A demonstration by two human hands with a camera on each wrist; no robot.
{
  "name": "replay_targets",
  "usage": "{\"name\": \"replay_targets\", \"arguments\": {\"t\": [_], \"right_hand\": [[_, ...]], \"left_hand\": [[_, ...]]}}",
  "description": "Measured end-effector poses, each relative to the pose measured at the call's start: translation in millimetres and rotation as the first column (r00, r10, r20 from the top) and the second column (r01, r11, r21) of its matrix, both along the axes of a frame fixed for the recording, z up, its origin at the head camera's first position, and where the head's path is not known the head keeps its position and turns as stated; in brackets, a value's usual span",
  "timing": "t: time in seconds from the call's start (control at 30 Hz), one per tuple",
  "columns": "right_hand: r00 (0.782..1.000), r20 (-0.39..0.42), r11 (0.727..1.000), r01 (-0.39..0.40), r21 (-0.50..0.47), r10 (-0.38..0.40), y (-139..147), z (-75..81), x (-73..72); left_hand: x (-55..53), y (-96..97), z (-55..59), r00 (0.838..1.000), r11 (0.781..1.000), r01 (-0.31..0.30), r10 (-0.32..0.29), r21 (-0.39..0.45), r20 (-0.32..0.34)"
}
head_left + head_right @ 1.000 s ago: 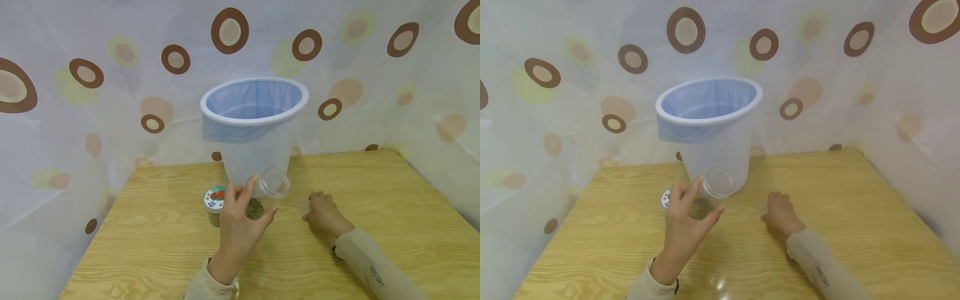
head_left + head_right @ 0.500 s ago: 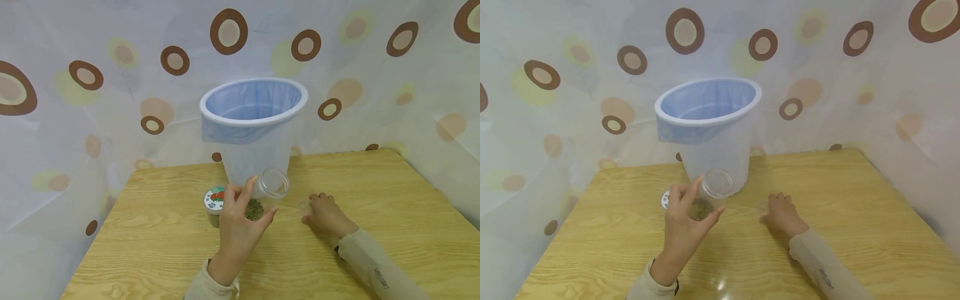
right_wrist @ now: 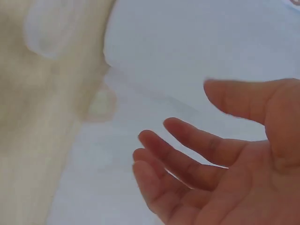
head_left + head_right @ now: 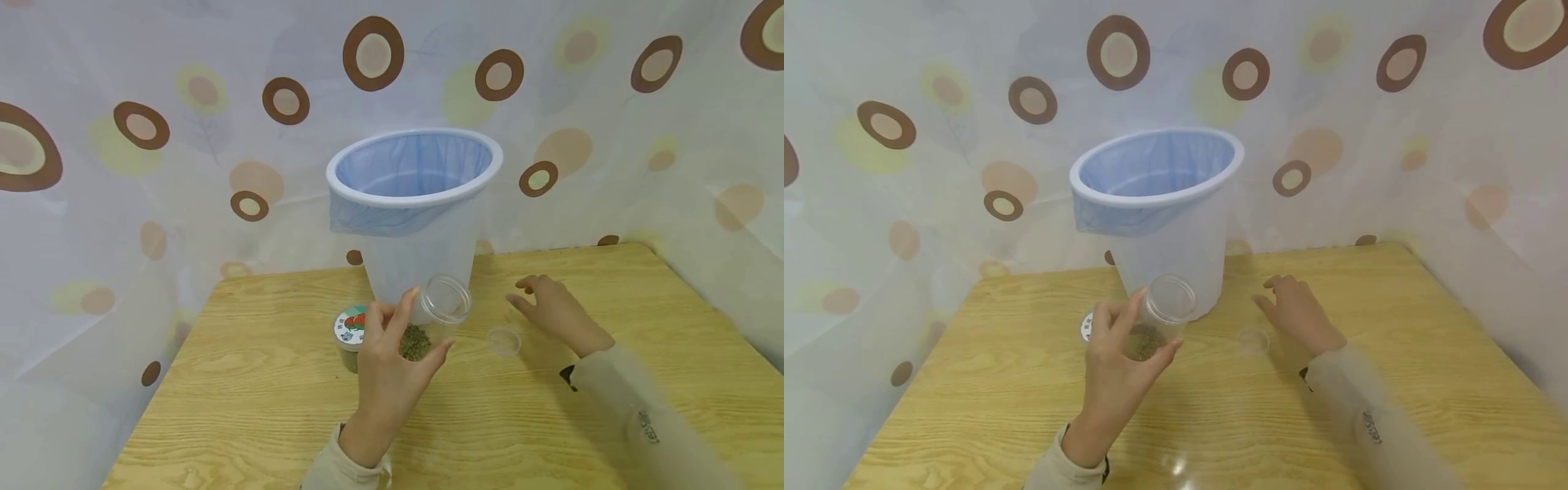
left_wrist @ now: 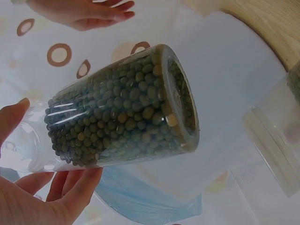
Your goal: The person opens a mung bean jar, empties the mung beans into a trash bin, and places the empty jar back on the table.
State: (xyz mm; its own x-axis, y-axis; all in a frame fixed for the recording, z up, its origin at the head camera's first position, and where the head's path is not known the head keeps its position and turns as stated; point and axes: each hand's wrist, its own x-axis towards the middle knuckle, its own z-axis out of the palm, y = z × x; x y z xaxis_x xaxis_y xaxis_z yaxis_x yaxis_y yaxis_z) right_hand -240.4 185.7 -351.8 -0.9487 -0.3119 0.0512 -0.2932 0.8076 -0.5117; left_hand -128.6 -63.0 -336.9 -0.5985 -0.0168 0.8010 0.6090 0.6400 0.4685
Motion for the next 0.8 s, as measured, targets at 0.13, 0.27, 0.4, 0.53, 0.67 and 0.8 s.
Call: {"name": "replay_targets", "arguments": {"t": [0.13, 0.27, 0.4, 0.53, 0.67, 0.8], "right_hand": [[0.998, -0.057, 0.996, 0.027, -0.083, -0.031, 3.9, 19.6, -7.7], [0.989, -0.13, 0.983, 0.049, -0.174, -0.072, 4.9, 42.5, -15.9], [0.973, -0.2, 0.968, 0.062, -0.244, -0.113, 4.6, 65.2, -27.4], [0.957, -0.244, 0.945, 0.073, -0.318, -0.156, 1.2, 84.2, -40.2], [0.948, -0.257, 0.917, 0.078, -0.391, -0.19, -6.7, 102.3, -49.8], [0.945, -0.246, 0.901, 0.096, -0.424, -0.216, -17.7, 120.2, -56.3]], "left_hand": [[0.3, 0.2, -0.4, 1.0, 1.0, 0.006, -0.006, 0.004, 0.004], [1.0, 0.2, 0.1, 1.0, 1.0, 0.008, -0.008, 0.008, 0.003], [1.2, 0.8, 0.5, 1.0, 1.0, 0.007, -0.007, 0.008, 0.002], [1.4, 1.3, 0.4, 1.0, 1.0, 0.012, -0.012, 0.003, 0.007], [1.4, 1.2, 0.4, 1.0, 1.0, 0.013, -0.013, 0.002, 0.006], [1.4, 1.0, 0.8, 1.0, 1.0, 0.008, -0.008, 0.008, 0.001]]}}
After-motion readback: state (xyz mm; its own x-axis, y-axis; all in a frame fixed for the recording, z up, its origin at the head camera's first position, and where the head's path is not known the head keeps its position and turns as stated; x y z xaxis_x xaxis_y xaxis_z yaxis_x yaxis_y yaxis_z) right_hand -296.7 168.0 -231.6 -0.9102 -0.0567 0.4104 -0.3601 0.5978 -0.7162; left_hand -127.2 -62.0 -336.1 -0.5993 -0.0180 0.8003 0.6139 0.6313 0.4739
